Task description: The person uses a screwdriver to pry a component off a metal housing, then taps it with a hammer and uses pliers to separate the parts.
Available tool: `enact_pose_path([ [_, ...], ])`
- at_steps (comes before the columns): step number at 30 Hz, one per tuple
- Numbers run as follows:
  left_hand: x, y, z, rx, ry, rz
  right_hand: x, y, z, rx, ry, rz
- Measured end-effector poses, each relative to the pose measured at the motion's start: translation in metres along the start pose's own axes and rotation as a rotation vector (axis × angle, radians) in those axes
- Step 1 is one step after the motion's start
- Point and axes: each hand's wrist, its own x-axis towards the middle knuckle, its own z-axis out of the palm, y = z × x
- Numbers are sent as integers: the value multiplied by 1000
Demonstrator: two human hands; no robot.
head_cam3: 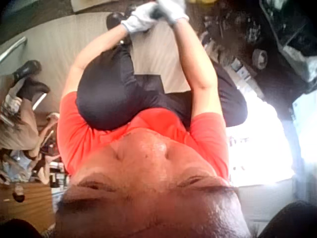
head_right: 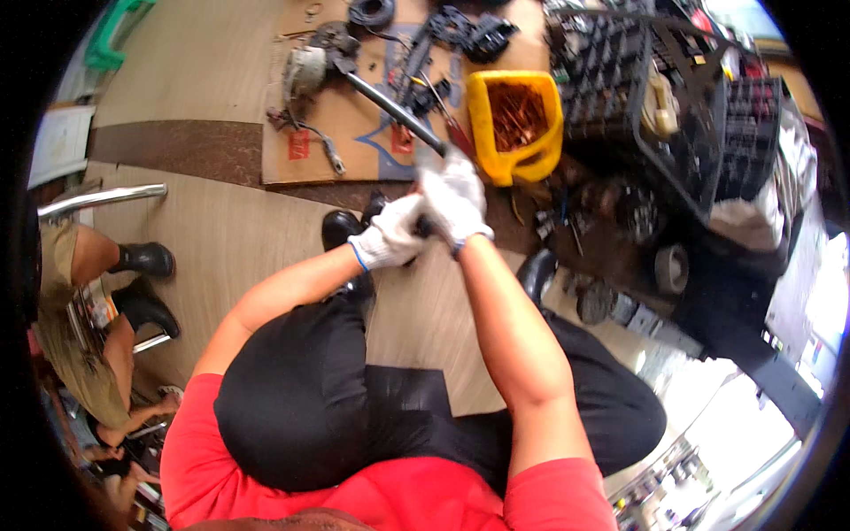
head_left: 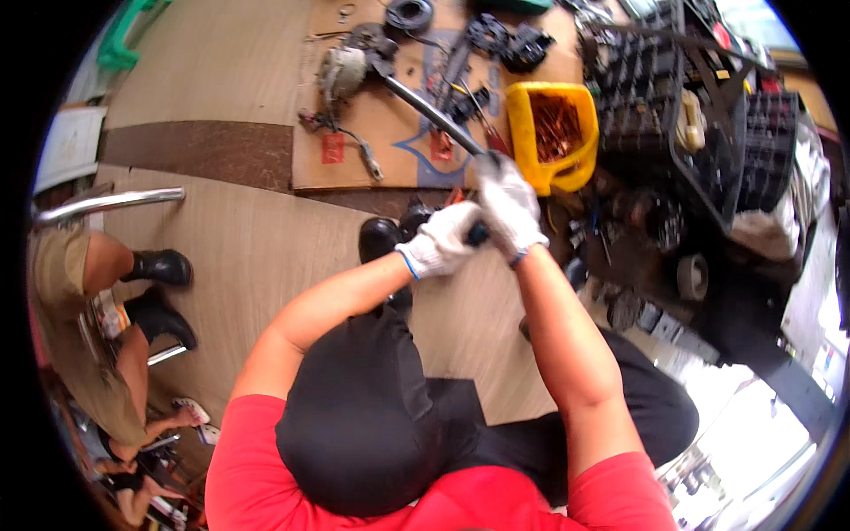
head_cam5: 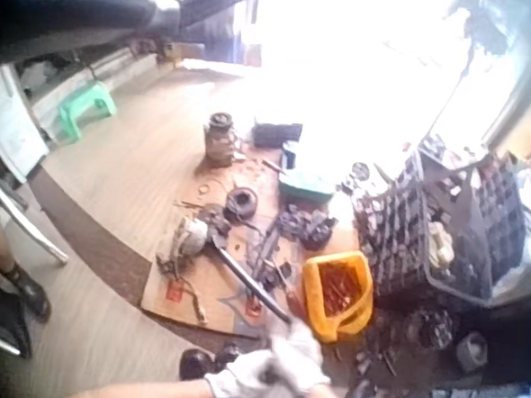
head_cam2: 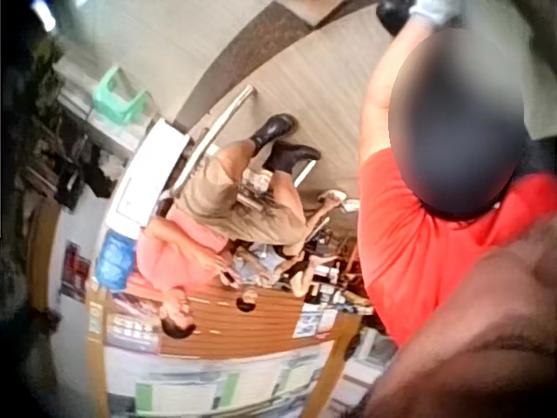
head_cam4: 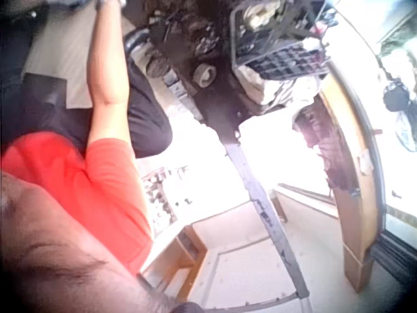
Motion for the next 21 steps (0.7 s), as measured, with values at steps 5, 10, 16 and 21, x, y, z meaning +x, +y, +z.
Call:
enact_pose_path([
  [5, 3, 5, 3, 140, -74, 11, 81, -13, 0, -427, -46, -381],
  [10, 12, 17, -11, 100, -78, -9, 162, -2, 73, -731, -416, -292],
  [16, 8, 6, 5, 97, -104, 3, 136, -95, 14, -434, -823, -17],
  [21, 30, 29, -24, 8, -31, -228, 70, -58, -71, -93, -613, 1],
])
